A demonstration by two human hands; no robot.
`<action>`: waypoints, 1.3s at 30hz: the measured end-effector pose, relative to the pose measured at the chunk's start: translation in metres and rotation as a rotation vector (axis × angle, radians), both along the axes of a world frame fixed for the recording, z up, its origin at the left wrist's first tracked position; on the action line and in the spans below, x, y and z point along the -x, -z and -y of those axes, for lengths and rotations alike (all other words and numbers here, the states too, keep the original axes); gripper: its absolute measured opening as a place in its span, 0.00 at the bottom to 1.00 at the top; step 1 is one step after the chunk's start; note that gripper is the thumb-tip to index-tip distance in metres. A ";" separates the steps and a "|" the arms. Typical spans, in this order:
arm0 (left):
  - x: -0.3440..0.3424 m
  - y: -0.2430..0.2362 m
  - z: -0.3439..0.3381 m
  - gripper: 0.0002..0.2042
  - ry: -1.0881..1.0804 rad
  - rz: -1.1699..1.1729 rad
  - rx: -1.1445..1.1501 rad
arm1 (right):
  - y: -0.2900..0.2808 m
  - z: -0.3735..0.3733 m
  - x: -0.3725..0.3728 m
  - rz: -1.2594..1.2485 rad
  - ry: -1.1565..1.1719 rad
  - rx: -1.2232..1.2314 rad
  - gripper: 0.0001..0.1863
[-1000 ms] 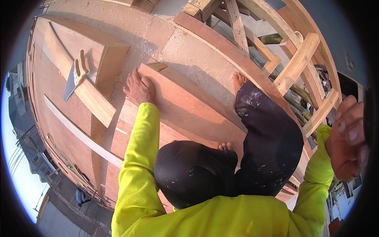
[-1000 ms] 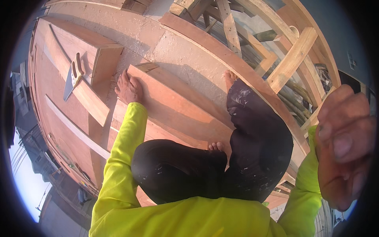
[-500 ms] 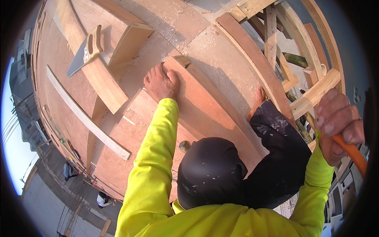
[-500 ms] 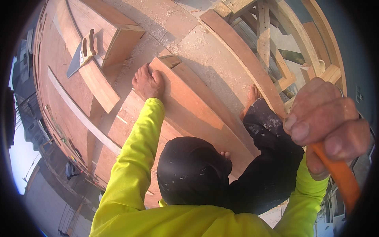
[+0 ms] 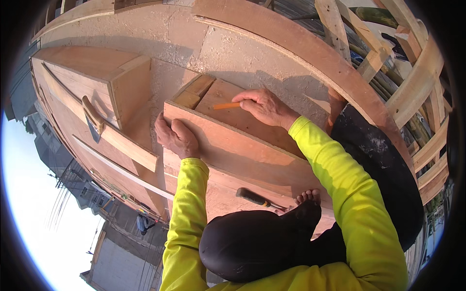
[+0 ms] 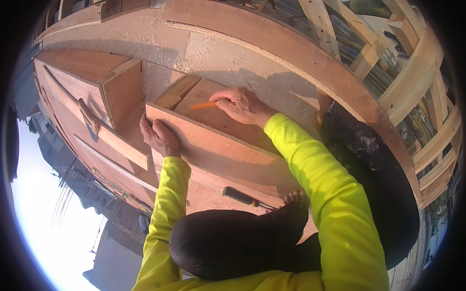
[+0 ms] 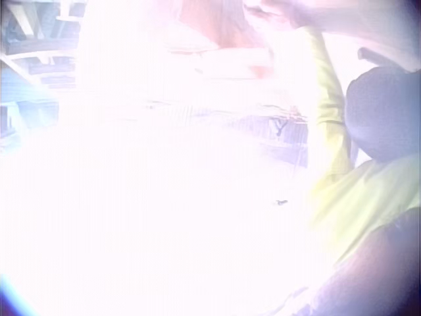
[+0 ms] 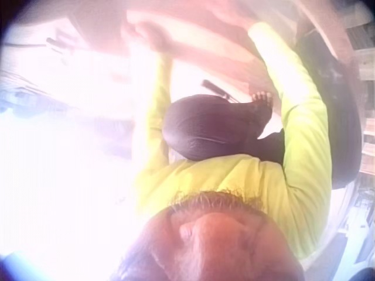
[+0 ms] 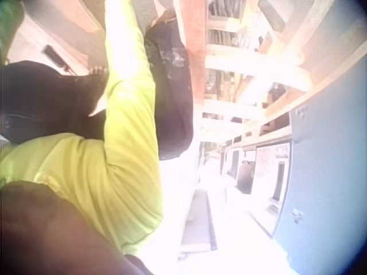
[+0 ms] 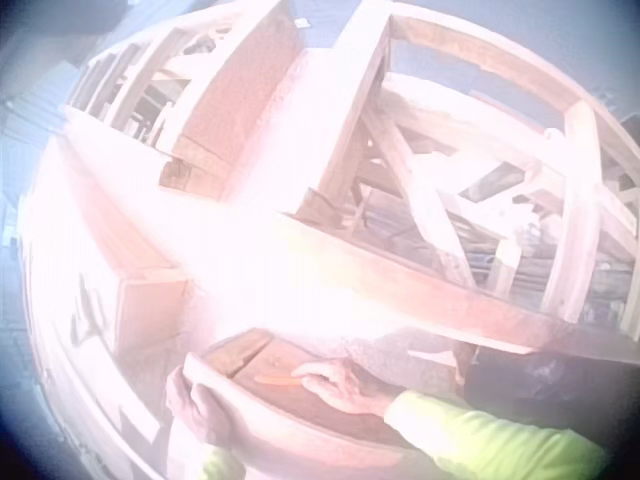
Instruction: The person measures and marks plywood sheets with a pencil, then cuts them using a hand saw to fit the roof framing. The person positions the cut pieces onto the roof structure and secures them with a hammer and nails.
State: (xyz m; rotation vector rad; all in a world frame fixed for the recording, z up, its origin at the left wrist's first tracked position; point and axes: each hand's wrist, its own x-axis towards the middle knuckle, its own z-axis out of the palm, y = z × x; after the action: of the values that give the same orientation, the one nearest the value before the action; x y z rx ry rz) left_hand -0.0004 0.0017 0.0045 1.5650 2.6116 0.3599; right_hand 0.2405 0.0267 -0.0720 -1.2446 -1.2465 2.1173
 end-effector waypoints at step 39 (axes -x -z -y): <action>-0.004 -0.006 -0.006 0.27 -0.018 0.214 0.032 | 0.038 -0.050 0.140 0.155 0.247 -0.202 0.19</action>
State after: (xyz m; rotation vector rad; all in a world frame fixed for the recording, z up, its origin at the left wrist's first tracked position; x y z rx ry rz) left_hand 0.0033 0.0076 0.0104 1.4076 2.4577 0.4568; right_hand 0.1007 0.0766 -0.1099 -1.4118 -1.2615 1.7056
